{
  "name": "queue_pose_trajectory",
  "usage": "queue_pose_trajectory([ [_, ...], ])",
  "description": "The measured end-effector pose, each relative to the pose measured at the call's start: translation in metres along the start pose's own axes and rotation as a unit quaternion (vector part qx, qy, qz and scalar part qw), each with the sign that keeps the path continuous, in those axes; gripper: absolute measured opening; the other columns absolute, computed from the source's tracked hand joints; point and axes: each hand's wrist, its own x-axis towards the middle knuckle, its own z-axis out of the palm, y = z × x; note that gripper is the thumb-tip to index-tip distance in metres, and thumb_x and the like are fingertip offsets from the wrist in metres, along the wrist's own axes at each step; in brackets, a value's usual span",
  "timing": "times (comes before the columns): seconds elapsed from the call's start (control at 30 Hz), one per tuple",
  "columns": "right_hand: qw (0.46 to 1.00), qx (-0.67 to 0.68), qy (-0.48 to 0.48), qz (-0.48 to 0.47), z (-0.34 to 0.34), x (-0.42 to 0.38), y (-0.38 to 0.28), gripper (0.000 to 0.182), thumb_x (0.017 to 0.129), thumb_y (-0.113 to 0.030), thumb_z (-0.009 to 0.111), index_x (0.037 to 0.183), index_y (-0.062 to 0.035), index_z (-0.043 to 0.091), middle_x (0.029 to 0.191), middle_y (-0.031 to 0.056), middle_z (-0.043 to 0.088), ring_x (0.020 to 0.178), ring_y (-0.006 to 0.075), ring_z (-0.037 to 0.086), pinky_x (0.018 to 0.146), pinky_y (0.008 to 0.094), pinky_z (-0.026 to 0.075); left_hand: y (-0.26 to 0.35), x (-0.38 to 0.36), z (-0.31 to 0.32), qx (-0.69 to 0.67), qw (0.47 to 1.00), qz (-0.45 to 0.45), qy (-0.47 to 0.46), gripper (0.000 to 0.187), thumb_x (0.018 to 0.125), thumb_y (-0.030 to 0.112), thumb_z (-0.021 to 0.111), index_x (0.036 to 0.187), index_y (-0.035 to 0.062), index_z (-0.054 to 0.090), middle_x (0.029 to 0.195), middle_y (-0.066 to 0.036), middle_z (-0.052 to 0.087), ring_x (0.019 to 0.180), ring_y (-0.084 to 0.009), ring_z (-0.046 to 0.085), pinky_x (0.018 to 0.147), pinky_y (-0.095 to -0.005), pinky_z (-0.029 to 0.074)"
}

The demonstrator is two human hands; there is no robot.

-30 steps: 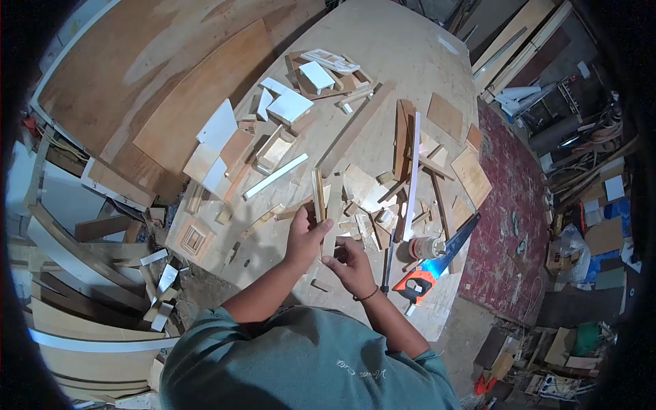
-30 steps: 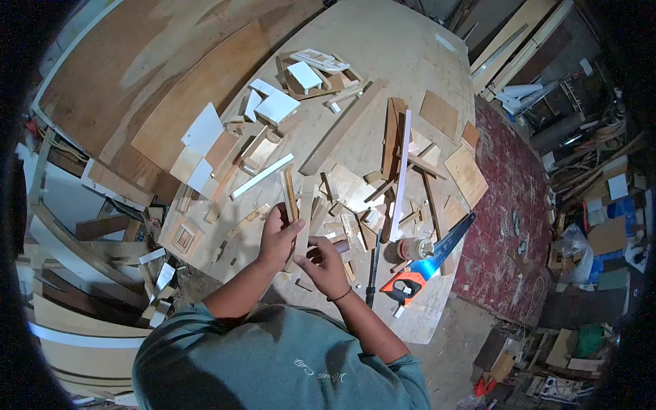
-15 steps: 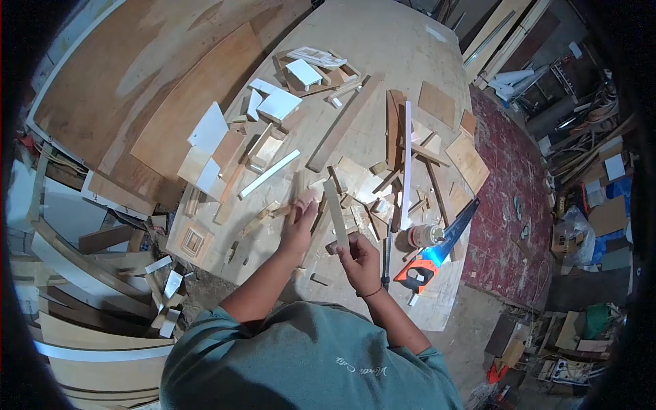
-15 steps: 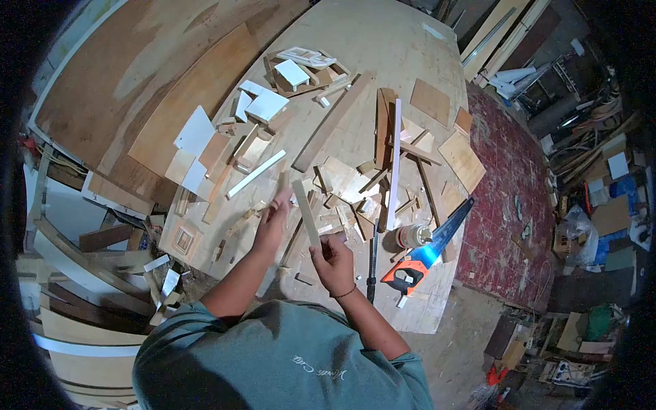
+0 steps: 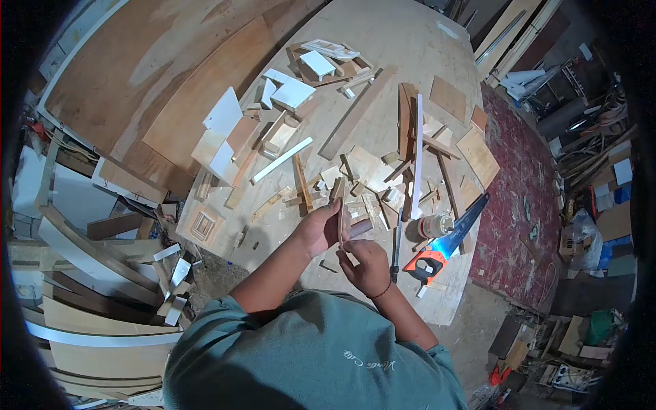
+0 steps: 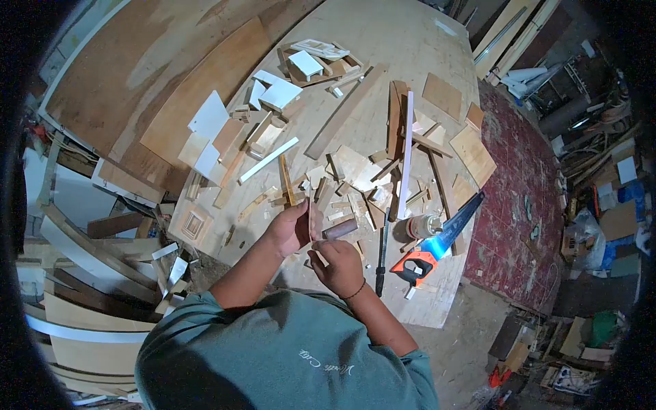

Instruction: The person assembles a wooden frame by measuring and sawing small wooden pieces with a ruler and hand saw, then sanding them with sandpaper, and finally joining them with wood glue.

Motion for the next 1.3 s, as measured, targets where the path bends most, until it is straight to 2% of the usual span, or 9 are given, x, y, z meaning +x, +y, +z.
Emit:
queue_pose_trajectory([
  [0.07, 0.999, 0.018, -0.009, 0.042, -0.002, -0.009, 0.004, 0.021, 0.067, -0.001, 0.069, 0.084, -0.0042, 0.058, 0.074, 0.0131, 0.061, 0.069, 0.0303, 0.061, 0.059, 0.0367, 0.047, -0.004, -0.005, 0.002, -0.026, 1.000, -0.008, -0.008, 0.031, 0.091, 0.037, 0.051, 0.082, 0.0074, 0.056, 0.077, -0.009, 0.059, 0.074, -0.0226, 0.061, 0.070, -0.0361, 0.050],
  [0.13, 0.994, -0.012, 0.034, 0.100, -0.006, -0.014, 0.010, 0.018, 0.065, -0.002, 0.068, 0.078, -0.0050, 0.055, 0.070, 0.0123, 0.059, 0.064, 0.0300, 0.059, 0.057, 0.0375, 0.046, -0.002, -0.011, 0.019, 0.033, 0.992, 0.061, 0.103, 0.033, 0.092, 0.038, 0.049, 0.094, 0.0059, 0.056, 0.092, -0.011, 0.061, 0.089, -0.0248, 0.060, 0.084, -0.0388, 0.048],
  [0.17, 0.994, -0.042, 0.048, 0.084, -0.009, -0.016, 0.015, 0.019, 0.066, -0.002, 0.068, 0.081, -0.0053, 0.058, 0.070, 0.0118, 0.058, 0.064, 0.0299, 0.058, 0.057, 0.0379, 0.045, -0.002, -0.010, -0.001, 0.023, 0.996, 0.086, 0.023, 0.035, 0.092, 0.033, 0.051, 0.110, 0.0031, 0.053, 0.107, -0.012, 0.058, 0.101, -0.0261, 0.057, 0.094, -0.0418, 0.043],
  [0.3, 0.988, -0.137, 0.071, 0.000, -0.017, -0.030, 0.022, 0.030, 0.067, -0.007, 0.071, 0.097, -0.0069, 0.063, 0.074, 0.0099, 0.057, 0.066, 0.0288, 0.055, 0.060, 0.0379, 0.043, 0.000, -0.035, 0.013, 0.174, 0.978, 0.063, 0.095, 0.035, 0.089, 0.013, 0.053, 0.121, -0.0020, 0.048, 0.112, -0.015, 0.056, 0.103, -0.0255, 0.057, 0.093, -0.0420, 0.045],
  [0.57, 0.995, -0.017, 0.073, 0.071, -0.027, -0.034, 0.016, 0.041, 0.068, -0.011, 0.076, 0.106, -0.0042, 0.063, 0.075, 0.0089, 0.055, 0.066, 0.0222, 0.054, 0.061, 0.0317, 0.043, -0.004, -0.043, 0.026, 0.198, 0.975, 0.056, 0.089, 0.036, 0.086, 0.005, 0.052, 0.121, -0.0036, 0.045, 0.109, -0.019, 0.057, 0.102, -0.0269, 0.059, 0.086, -0.0374, 0.051],
  [0.77, 0.993, -0.014, 0.071, 0.096, -0.031, -0.036, 0.014, 0.039, 0.069, -0.012, 0.076, 0.105, -0.0049, 0.064, 0.071, 0.0077, 0.054, 0.065, 0.0214, 0.053, 0.060, 0.0314, 0.042, -0.044, -0.032, 0.045, 0.380, 0.920, 0.055, 0.077, 0.029, 0.085, 0.007, 0.060, 0.110, -0.0049, 0.055, 0.110, -0.012, 0.059, 0.095, -0.0148, 0.059, 0.082, -0.0305, 0.050],
  [0.87, 0.992, -0.048, 0.089, 0.078, -0.035, -0.038, 0.017, 0.039, 0.069, -0.013, 0.076, 0.105, -0.0065, 0.064, 0.070, 0.0069, 0.054, 0.065, 0.0223, 0.052, 0.059, 0.0325, 0.041, -0.063, -0.028, 0.053, 0.300, 0.946, 0.057, 0.111, 0.030, 0.085, 0.008, 0.061, 0.112, -0.0033, 0.056, 0.105, -0.010, 0.061, 0.090, -0.0136, 0.060, 0.079, -0.0306, 0.051],
  [1.03, 0.987, -0.090, 0.106, 0.085, -0.043, -0.046, 0.023, 0.039, 0.068, -0.014, 0.077, 0.105, -0.0083, 0.065, 0.071, 0.0067, 0.056, 0.066, 0.0232, 0.052, 0.060, 0.0340, 0.041, -0.040, -0.015, 0.021, 0.270, 0.926, 0.144, 0.223, 0.014, 0.088, 0.015, 0.058, 0.093, 0.0028, 0.063, 0.090, -0.006, 0.065, 0.075, -0.0123, 0.060, 0.070, -0.0280, 0.049],
  [1.3, 0.984, 0.061, 0.078, 0.151, -0.046, -0.049, 0.020, 0.031, 0.072, -0.012, 0.073, 0.101, -0.0034, 0.064, 0.064, 0.0068, 0.053, 0.059, 0.0192, 0.052, 0.056, 0.0303, 0.041, 0.003, -0.036, 0.028, 0.204, 0.949, 0.203, 0.129, 0.023, 0.088, 0.016, 0.059, 0.107, 0.0028, 0.059, 0.101, -0.008, 0.063, 0.088, -0.0155, 0.060, 0.078, -0.0306, 0.049],
])
